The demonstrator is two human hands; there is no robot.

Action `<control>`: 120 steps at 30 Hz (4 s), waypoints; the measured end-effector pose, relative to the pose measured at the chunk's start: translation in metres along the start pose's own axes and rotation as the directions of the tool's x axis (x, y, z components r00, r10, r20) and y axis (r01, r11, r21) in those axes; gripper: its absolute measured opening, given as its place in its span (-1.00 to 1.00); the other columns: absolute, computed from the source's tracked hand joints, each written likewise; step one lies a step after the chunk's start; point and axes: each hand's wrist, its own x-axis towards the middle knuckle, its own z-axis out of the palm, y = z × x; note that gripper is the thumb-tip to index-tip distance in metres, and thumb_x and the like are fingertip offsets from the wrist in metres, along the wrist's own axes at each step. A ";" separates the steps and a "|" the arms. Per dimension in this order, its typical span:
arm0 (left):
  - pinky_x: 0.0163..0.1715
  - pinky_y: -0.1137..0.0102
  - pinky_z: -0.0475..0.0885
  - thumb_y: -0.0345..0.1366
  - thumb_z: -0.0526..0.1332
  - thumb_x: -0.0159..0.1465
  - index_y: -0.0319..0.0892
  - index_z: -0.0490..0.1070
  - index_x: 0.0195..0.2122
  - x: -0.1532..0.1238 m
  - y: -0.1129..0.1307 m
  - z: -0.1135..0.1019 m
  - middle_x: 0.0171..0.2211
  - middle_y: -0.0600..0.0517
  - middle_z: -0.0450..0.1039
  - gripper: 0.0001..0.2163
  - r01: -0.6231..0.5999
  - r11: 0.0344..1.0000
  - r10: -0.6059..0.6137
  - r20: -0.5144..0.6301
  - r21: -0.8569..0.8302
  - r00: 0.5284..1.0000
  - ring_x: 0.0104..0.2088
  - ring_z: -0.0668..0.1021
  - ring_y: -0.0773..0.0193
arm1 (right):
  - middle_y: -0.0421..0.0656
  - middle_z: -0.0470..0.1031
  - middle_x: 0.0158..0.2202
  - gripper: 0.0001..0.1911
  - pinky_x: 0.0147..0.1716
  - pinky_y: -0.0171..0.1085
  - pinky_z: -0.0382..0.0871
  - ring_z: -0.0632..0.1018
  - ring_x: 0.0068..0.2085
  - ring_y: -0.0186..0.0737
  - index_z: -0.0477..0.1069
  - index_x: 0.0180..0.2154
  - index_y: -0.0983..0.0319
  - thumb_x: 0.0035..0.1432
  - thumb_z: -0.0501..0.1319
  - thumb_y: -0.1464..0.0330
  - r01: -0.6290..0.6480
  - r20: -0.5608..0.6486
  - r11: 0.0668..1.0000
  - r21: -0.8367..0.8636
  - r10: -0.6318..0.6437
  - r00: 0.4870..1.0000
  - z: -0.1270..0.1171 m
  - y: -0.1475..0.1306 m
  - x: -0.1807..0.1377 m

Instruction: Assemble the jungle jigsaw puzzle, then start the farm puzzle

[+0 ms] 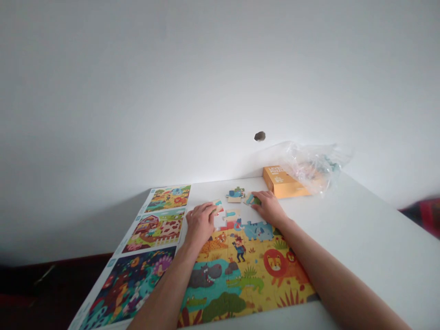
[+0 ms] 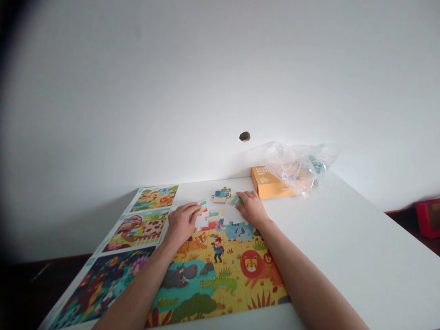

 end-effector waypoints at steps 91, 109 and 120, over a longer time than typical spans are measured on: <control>0.18 0.04 0.26 -0.37 0.10 0.33 -0.02 0.46 0.07 -0.009 0.036 -0.008 0.10 0.05 0.46 -0.68 -0.320 0.905 0.380 0.196 -0.280 0.904 0.12 0.33 0.09 | -0.28 0.30 -0.51 -0.78 -0.42 -0.34 0.21 0.35 -0.46 -0.32 0.49 -0.23 0.21 0.01 0.24 0.35 -0.140 0.061 0.922 0.362 0.127 0.990 -0.003 -0.040 -0.015; 0.19 0.03 0.24 -0.36 0.08 0.36 0.03 0.43 0.10 -0.011 0.036 -0.009 0.14 0.07 0.40 -0.67 -0.338 0.912 0.388 0.229 -0.231 0.893 0.14 0.27 0.06 | -0.26 0.34 -0.55 -0.76 -0.42 -0.33 0.21 0.36 -0.48 -0.31 0.55 -0.25 0.23 0.01 0.21 0.34 -0.212 0.073 0.913 0.349 0.199 0.977 -0.005 -0.034 -0.013; 0.19 0.04 0.24 -0.36 0.09 0.35 0.04 0.41 0.13 -0.011 0.034 -0.008 0.17 0.09 0.38 -0.65 -0.352 0.904 0.411 0.268 -0.242 0.871 0.16 0.29 0.09 | -0.29 0.32 -0.64 -0.67 -0.57 -0.37 0.18 0.33 -0.59 -0.38 0.49 -0.28 0.32 0.02 0.28 0.18 -0.312 0.205 0.682 0.661 0.236 0.950 -0.054 0.007 -0.006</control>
